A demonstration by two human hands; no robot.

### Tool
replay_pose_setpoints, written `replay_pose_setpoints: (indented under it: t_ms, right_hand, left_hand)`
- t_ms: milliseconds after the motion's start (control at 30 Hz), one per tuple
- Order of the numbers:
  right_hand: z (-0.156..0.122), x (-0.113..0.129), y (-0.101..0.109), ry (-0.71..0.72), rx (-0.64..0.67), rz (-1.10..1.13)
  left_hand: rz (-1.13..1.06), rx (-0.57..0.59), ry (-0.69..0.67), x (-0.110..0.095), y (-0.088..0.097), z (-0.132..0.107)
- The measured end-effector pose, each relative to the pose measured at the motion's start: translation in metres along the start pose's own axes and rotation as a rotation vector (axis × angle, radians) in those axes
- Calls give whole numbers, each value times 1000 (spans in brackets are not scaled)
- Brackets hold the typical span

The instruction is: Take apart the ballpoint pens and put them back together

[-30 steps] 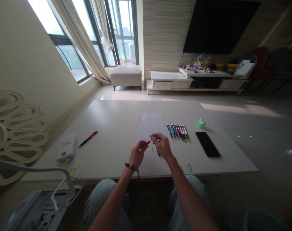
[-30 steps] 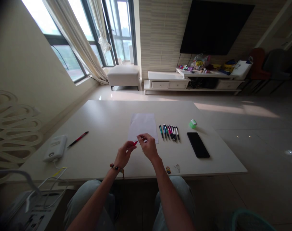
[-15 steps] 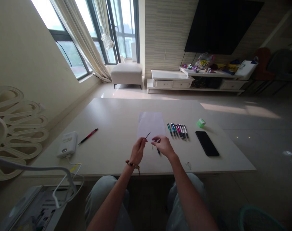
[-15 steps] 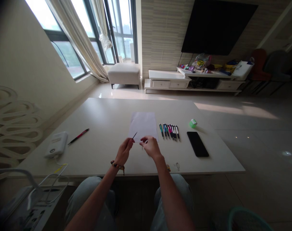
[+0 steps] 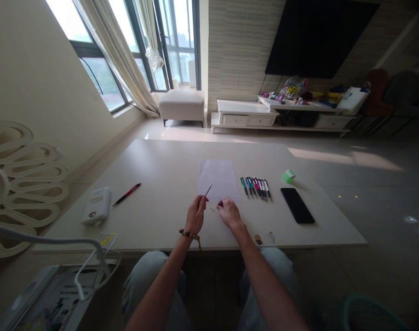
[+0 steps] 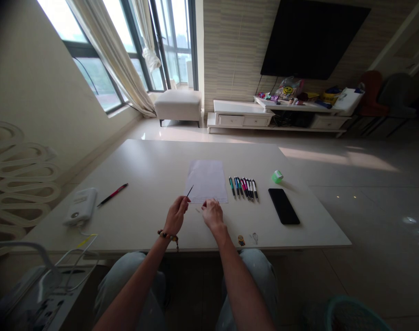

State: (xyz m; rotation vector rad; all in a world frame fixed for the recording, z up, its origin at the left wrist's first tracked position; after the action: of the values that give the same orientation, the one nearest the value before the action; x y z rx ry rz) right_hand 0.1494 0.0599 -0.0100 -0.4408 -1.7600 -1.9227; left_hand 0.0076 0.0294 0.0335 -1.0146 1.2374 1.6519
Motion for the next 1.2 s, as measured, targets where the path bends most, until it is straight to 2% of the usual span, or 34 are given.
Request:
replay_pose_setpoints:
  t_ms: [100, 200, 333, 433, 567, 633, 733, 833, 1200]
  right_hand:
    - [-1, 3, -2, 47, 3, 51]
    - [-3, 12, -14, 103, 49, 12]
    - [-4, 24, -22, 144, 54, 67]
    - [-1, 26, -7, 98, -17, 354]
    - [4, 24, 32, 63, -172, 796]
    - [6, 19, 48, 16, -250, 928]
    - [7, 10, 58, -84, -354, 1076]
    - [8, 7, 59, -98, -376, 1149]
    - [9, 12, 53, -62, -308, 1159]
  left_hand:
    - [25, -51, 12, 2, 5, 2]
    - [48, -88, 17, 4, 9, 4]
    - [75, -88, 19, 6, 9, 4]
    - [112, -68, 13, 6, 7, 3]
    - [176, -7, 4, 4, 2, 0]
    - [189, 45, 1, 2, -3, -2]
    - [196, 101, -14, -2, -8, -5]
    - [217, 118, -26, -5, -10, -6]
    - [238, 129, -42, -5, -12, -7]
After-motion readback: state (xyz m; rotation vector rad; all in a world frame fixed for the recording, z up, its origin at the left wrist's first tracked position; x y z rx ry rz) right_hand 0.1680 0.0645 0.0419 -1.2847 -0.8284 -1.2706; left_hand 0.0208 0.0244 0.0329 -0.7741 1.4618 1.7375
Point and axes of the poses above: each hand's wrist, its own z-axis towards the middle knuckle, its own y-axis out of the back of the hand, x = y × z, the point moved 5 cm from there along z, towards the middle knuckle, and after that the axes turned 2 degrees about -x, right-handed, at the moved point
